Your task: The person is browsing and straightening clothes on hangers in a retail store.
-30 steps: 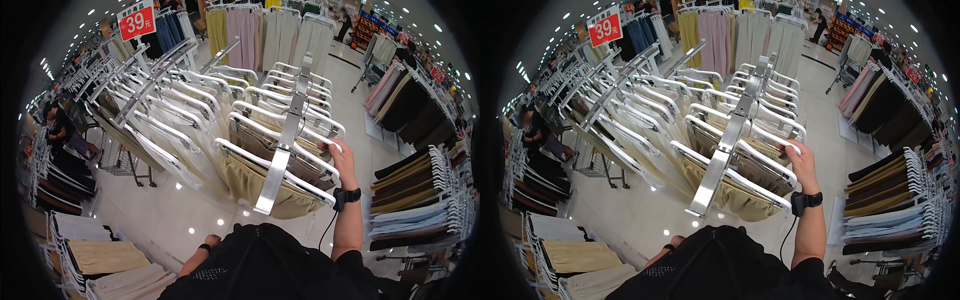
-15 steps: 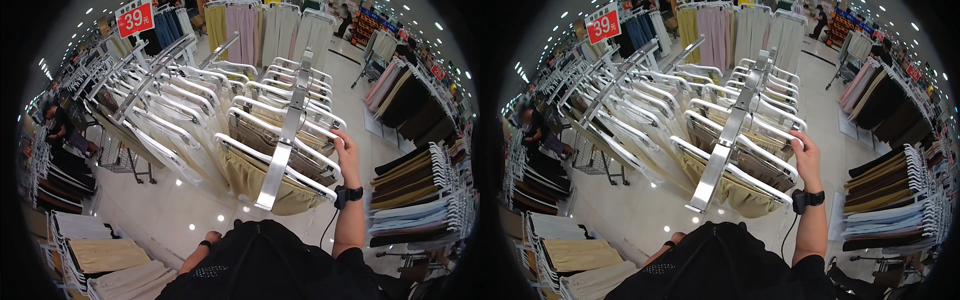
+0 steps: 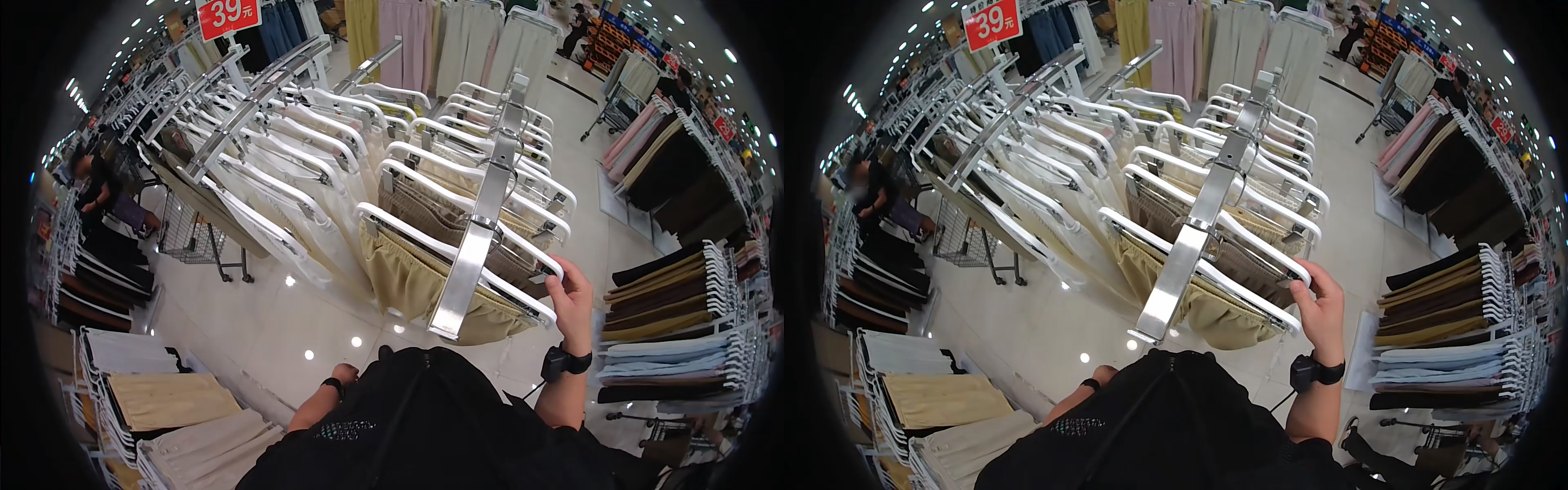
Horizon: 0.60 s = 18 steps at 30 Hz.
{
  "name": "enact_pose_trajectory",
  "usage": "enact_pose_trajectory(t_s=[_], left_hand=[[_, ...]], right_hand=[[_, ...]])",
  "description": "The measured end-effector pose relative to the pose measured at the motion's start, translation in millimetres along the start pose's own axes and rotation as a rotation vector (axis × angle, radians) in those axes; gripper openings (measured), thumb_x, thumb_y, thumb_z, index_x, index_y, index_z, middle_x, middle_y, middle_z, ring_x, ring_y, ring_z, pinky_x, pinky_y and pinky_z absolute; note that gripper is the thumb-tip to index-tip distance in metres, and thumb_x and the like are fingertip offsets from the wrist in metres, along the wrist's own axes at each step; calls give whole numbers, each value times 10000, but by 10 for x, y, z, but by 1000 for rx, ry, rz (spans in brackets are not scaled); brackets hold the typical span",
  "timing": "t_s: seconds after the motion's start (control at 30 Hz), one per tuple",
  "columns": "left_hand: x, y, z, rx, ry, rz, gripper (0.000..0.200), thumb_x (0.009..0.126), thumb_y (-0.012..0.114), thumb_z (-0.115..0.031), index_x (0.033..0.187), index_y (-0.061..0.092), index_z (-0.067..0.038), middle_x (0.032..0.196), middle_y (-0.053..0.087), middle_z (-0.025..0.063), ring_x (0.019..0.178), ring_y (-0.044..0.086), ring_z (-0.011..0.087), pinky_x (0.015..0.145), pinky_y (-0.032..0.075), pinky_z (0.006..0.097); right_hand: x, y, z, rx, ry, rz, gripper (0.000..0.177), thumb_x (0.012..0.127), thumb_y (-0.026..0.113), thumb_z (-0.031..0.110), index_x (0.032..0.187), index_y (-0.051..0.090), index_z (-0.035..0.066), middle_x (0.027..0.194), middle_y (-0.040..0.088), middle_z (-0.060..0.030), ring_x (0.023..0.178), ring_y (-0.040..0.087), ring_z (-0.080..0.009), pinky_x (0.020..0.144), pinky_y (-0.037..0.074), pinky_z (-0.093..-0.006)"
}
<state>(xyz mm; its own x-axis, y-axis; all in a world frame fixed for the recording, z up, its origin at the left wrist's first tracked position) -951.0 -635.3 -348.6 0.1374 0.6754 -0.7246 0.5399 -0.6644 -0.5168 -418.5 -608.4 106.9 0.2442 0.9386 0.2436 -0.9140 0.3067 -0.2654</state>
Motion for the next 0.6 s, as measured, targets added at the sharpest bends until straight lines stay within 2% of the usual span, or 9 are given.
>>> enact_pose_trajectory(t_s=[0.03,0.07,0.3,0.4,0.47,0.5,0.57,0.6], left_hand=[[-68,-77,-124,-67,-61,1,274,853,636,-244,941,777,-26,903,776,132,815,747,274,786,588,390],[80,-59,-55,-57,26,33,278,876,613,-218,897,772,10,810,768,119,704,736,224,701,584,367],[39,-175,-352,-84,-15,-22,282,872,616,-221,901,774,10,807,766,112,686,730,214,686,584,361],[120,-68,-194,-121,-25,4,284,870,617,-247,927,782,-24,870,777,125,775,747,257,746,588,378],[198,61,17,198,201,12,289,868,616,-283,924,794,-63,975,778,140,913,740,307,828,573,409],[154,90,71,199,205,7,289,868,616,-283,924,794,-63,975,778,140,913,740,307,828,573,409],[68,98,126,93,94,-11,297,858,640,-324,942,796,-86,1039,760,155,1021,710,338,914,552,434],[24,88,132,35,-15,-8,302,855,653,-329,967,792,-85,1037,755,164,1023,712,337,928,552,438]], right_hand=[[9,8,-23,10,-6,-28,334,1005,673,142,1292,643,-25,1147,713,-72,1052,624,-137,951,472,-287],[17,18,-45,20,-12,-56,316,1012,664,138,1283,650,-24,1129,716,-62,1025,616,-125,927,468,-276],[200,38,-106,-1,-61,-187,259,1032,646,153,1231,689,-6,1051,712,-26,964,581,-101,871,452,-258],[255,39,-137,3,-55,-236,261,1032,651,167,1222,694,-6,1040,703,-17,947,574,-94,852,449,-257],[280,24,-192,21,-43,-247,260,1031,654,167,1220,694,-7,1038,701,-15,947,576,-98,857,446,-254],[286,20,-215,22,-49,-249,260,1031,654,167,1220,694,-7,1038,701,-15,947,576,-98,857,446,-254],[289,10,-238,13,-68,-257,265,1020,667,157,1216,693,-20,1082,711,-41,926,568,-84,824,460,-241],[289,25,-202,13,-84,-256,265,1020,667,157,1216,693,-20,1082,711,-41,926,568,-84,824,460,-241]])
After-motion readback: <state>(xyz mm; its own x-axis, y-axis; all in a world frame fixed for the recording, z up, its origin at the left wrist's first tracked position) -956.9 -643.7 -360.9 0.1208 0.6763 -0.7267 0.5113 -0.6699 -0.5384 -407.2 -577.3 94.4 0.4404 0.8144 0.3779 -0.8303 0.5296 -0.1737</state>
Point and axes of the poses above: each hand's wrist, its own x-axis towards the middle knuckle, its own y-axis out of the palm, z = x × y, the point moved 2 cm from there along x, towards the middle knuckle
